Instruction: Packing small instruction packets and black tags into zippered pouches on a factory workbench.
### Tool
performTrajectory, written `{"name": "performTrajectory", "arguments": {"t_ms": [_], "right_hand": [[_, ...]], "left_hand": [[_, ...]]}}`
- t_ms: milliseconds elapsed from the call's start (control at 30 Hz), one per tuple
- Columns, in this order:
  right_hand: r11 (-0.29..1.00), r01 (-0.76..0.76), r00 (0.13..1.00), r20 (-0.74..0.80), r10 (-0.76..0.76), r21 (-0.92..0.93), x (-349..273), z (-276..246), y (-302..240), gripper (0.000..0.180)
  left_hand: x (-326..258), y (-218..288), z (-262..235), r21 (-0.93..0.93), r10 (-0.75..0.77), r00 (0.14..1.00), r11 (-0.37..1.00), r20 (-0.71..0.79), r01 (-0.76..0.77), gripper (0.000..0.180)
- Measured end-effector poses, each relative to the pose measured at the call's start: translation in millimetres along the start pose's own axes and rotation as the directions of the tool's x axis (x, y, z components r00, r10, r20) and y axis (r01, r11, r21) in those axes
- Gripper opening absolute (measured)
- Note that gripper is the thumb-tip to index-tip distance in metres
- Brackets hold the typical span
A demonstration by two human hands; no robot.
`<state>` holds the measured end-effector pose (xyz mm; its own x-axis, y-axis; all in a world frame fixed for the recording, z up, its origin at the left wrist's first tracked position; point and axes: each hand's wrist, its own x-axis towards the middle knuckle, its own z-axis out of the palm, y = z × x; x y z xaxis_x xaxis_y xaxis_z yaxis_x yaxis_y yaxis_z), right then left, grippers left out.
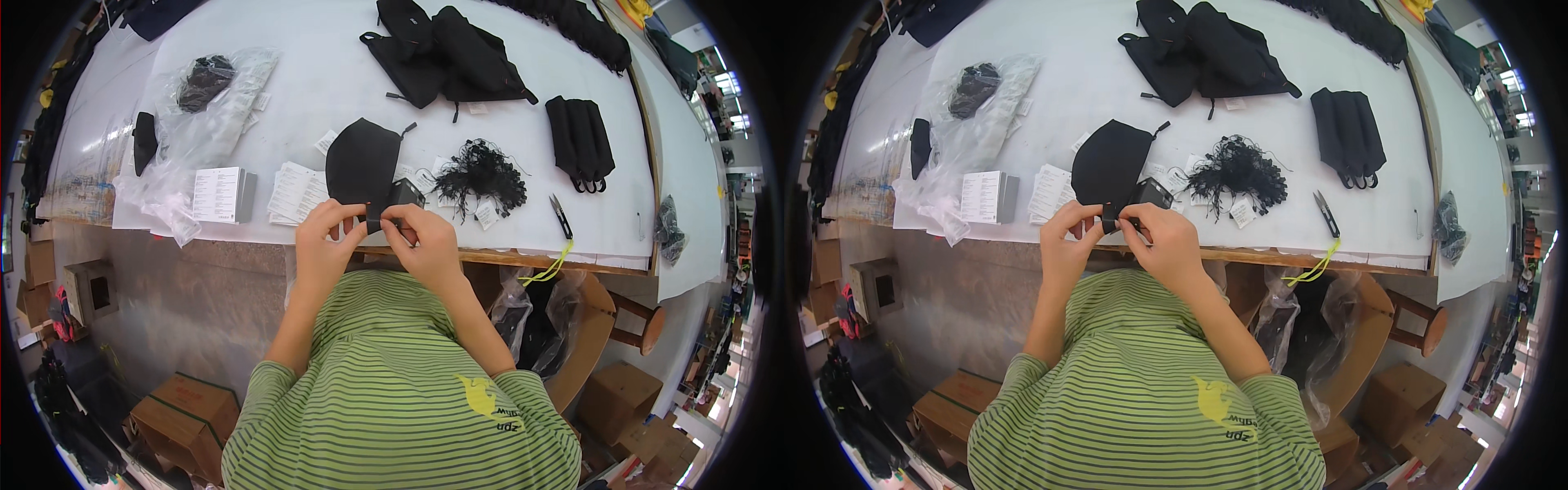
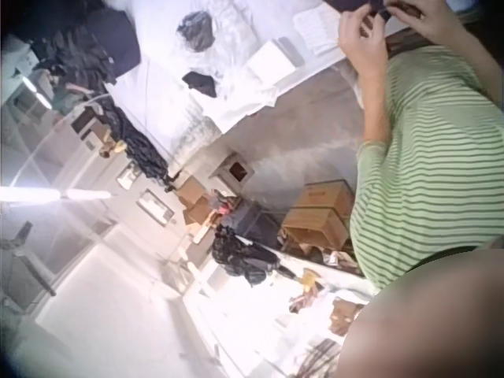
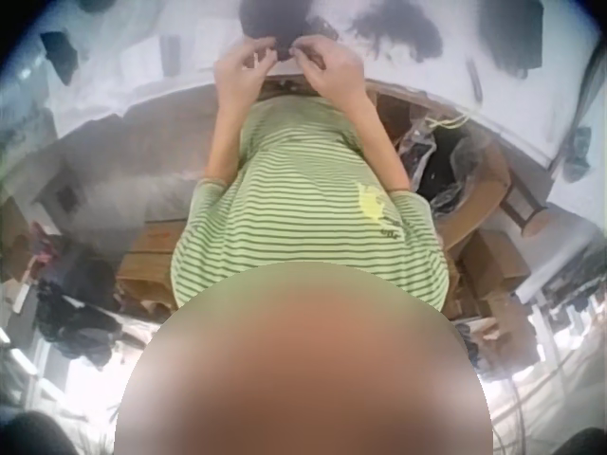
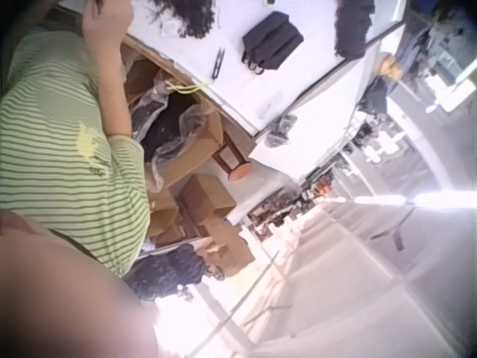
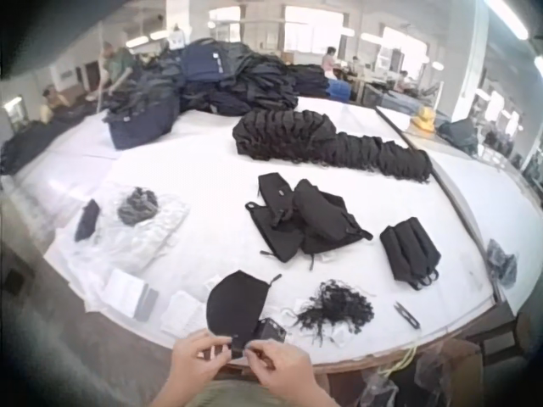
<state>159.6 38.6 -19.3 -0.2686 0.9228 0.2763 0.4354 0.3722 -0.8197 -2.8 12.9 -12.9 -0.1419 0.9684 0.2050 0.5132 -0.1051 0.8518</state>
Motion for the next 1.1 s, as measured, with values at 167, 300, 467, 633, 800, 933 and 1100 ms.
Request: {"name": "performTrajectory", "arguments": {"t_ms": [167,300,467,633,800,933,1100], "right_hand": [[0.994,0.107,0.992,-0.068,-0.107,0.001,-9.3,5.6,-0.1,0.009],[0.912,-0.244,0.969,0.062,0.237,0.329,-17.6,-0.3,-3.5,0.01],[0.341,-0.441,0.832,0.234,0.504,0.83,-17.7,-17.9,3.3,0.016],[0.29,-0.42,0.849,0.259,0.461,0.86,-19.8,-24.0,10.2,0.014],[0.828,-0.29,0.952,0.061,0.298,0.48,-10.7,-11.8,14.6,0.012],[0.986,-0.16,0.97,0.193,0.149,0.041,-7.7,-18.3,7.7,0.013],[0.972,-0.213,0.949,0.259,0.182,0.1,-15.2,-18.3,2.1,0.014]], "left_hand": [[-1.8,-1.5,0.2,-0.178,-0.086,0.992,0.979,0.091,0.101,0.014],[-1.0,4.3,2.9,-0.276,-0.083,0.995,0.957,0.05,0.093,0.007],[0.2,1.5,2.7,-0.53,-0.096,0.995,0.843,0.032,0.098,0.004],[2.1,12.4,-1.5,-0.749,-0.235,0.916,0.527,0.325,0.4,0.005],[2.7,17.5,-1.2,-0.664,-0.267,0.881,0.582,0.389,0.47,0.004],[2.0,21.6,-0.3,-0.574,-0.331,0.891,0.682,0.312,0.454,0.007],[0.3,16.1,1.3,-0.569,-0.341,0.904,0.702,0.258,0.428,0.008]]}}
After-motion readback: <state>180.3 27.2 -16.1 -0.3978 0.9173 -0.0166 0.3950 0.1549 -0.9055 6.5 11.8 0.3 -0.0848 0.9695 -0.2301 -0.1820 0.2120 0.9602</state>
